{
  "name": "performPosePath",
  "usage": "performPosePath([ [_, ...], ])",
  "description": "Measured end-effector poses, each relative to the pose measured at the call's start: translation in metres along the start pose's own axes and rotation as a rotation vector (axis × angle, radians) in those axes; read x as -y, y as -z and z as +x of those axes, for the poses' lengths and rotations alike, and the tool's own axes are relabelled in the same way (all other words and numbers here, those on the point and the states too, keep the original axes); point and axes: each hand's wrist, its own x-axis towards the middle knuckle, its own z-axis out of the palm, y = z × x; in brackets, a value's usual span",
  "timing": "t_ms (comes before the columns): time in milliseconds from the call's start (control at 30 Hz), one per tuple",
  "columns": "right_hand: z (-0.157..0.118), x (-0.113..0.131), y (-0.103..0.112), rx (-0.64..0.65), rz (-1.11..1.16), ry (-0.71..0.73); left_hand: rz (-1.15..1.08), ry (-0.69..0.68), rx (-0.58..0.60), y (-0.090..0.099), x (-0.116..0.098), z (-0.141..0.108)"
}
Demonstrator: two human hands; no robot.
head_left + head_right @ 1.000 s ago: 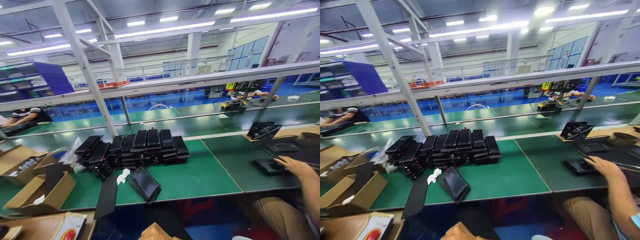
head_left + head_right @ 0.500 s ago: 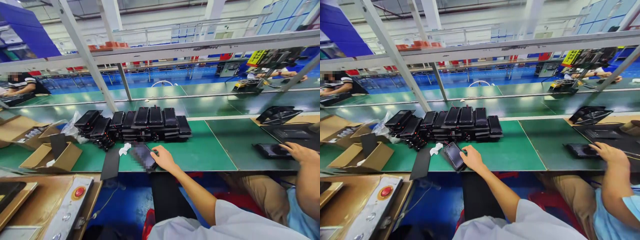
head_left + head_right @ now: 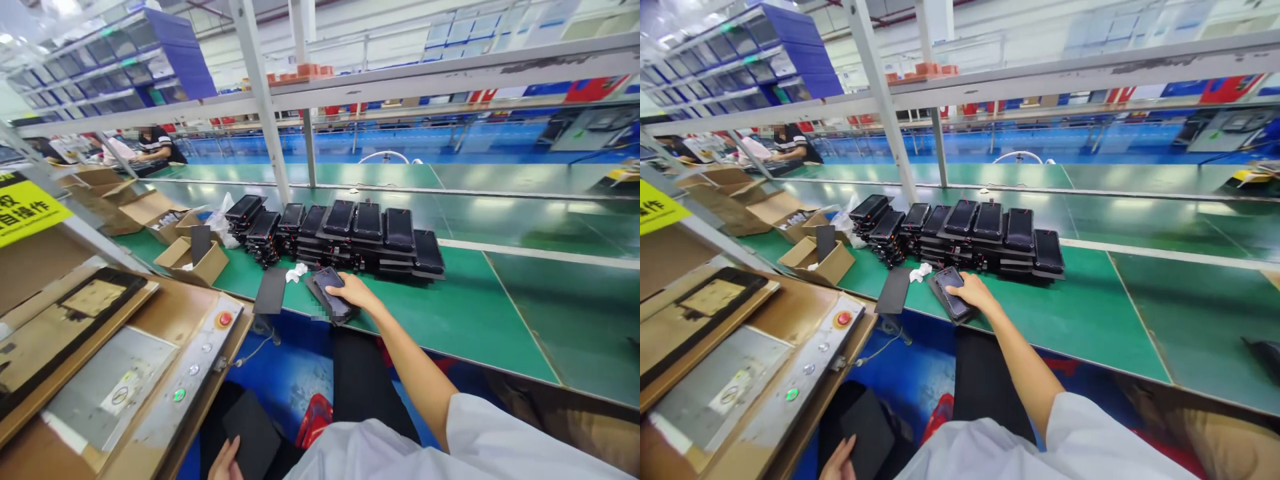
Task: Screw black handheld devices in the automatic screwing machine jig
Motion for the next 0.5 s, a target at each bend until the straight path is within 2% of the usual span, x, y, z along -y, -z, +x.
performPosePath([
  [100,-0.003,0.000,0.000,-0.001,-0.055,0.001,-0.024,0.050,0.008,0.000,0.004,0.008],
  [167,-0.009,0.006,-0.004,-0.045,-0.150,-0.032,-0.045,0.057,0.017,0.001,0.007,0.010],
  [267,-0.018,0.026,-0.017,-0.162,-0.284,-0.058,-0.083,0.058,0.100,0.002,0.012,0.010],
  [367,-0.018,0.048,-0.035,-0.217,-0.389,-0.052,-0.105,0.056,0.169,0.004,0.016,0.011],
  [500,-0.003,0.065,-0.050,-0.203,-0.481,-0.093,-0.070,0.034,0.131,0.008,0.022,0.015],
])
